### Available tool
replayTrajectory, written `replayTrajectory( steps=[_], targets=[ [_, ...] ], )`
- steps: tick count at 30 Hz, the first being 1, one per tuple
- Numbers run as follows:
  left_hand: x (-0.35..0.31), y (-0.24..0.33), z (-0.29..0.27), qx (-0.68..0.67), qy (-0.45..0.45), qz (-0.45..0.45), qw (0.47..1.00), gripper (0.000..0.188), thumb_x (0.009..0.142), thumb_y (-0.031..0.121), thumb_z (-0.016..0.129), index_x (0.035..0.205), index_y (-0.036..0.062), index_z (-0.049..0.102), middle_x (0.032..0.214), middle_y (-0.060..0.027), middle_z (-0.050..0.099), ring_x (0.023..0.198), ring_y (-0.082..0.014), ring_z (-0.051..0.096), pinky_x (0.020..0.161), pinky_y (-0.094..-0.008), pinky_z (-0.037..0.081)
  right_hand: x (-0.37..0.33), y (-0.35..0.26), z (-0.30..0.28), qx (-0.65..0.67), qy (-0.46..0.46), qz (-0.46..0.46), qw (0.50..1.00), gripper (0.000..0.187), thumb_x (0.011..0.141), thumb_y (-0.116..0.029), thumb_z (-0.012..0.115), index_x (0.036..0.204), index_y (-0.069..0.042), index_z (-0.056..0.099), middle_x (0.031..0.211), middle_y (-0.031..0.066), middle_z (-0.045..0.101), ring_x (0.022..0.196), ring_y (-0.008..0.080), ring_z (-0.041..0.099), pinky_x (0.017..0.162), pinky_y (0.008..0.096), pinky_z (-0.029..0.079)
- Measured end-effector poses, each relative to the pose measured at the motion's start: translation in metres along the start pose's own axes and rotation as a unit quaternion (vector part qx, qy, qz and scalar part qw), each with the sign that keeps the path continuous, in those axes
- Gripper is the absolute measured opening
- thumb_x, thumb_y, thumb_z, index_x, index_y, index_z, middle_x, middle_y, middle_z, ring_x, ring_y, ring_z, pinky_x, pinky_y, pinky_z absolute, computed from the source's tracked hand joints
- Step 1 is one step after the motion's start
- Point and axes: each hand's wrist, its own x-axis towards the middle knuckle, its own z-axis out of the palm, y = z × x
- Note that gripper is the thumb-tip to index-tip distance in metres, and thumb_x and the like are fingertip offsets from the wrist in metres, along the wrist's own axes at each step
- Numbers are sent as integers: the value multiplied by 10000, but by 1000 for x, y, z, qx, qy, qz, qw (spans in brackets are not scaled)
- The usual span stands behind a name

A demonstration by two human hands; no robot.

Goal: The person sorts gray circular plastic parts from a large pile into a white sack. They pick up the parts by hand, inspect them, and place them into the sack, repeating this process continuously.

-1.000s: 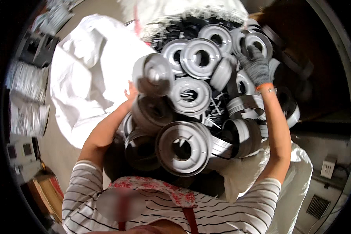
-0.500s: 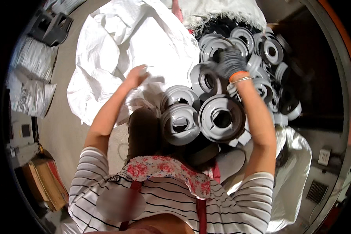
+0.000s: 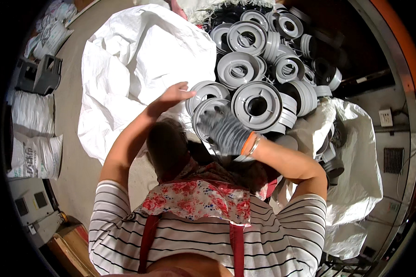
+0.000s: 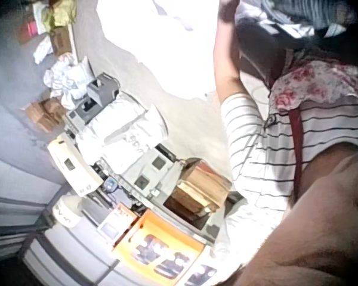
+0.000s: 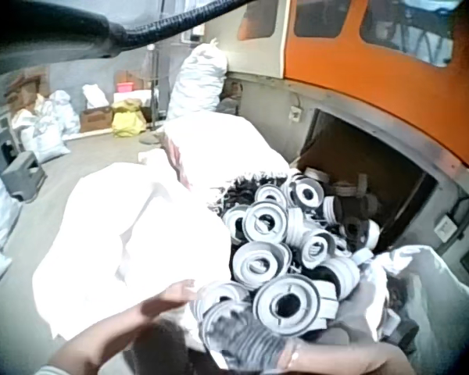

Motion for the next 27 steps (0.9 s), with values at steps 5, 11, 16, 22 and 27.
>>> replayTrajectory(
  steps=[5, 11, 16, 22, 27],
  targets=[
    [30, 21, 13, -81, -212, -140, 964, 494, 823, 288, 665, 1083, -112, 539, 943, -121, 609, 768, -161, 557, 672, -279, 463, -33, 36, 67, -152, -25, 111, 982, 564, 807, -240, 543, 1352, -191, 408, 1350, 174, 442, 1274, 365, 378, 1082, 563, 185],
    [-17, 73, 12, -266, -80, -12, 961, 210, 886, 142, 593, 948, -58, 612, 856, -80, 618, 735, -136, 607, 668, -264, 494, -88, 139, 12, -193, -55, 206, 958, 637, 748, -291, 615, 1351, -276, 412, 1357, 154, 430, 1270, 325, 382, 1084, 537, 196],
    [-49, 75, 15, 187, 227, 432, 852, 196, 841, 69, 605, 979, -70, 613, 1001, -117, 583, 876, -166, 588, 760, -280, 489, -69, 94, -14, -208, 21, 315, 926, 560, 761, -316, 587, 1279, -126, 494, 1347, 210, 428, 1280, 324, 377, 1061, 529, 236],
    [-58, 79, 34, -156, 138, 175, 962, 293, 807, 128, 634, 1035, -44, 569, 965, -103, 584, 844, -172, 565, 782, -279, 452, -34, -25, 75, -3, -149, 75, 986, 666, 820, -185, 520, 1437, -145, 273, 1458, 160, 321, 1375, 311, 252, 1116, 499, 160],
    [-66, 89, 29, -160, 153, 112, 969, 334, 796, 169, 657, 1035, -43, 560, 910, -82, 596, 833, -158, 561, 758, -276, 445, 1, 39, 109, -47, -189, 137, 971, 792, 747, -259, 616, 1418, -39, 258, 1401, 205, 379, 1300, 348, 372, 1116, 418, 192]
  ],
)
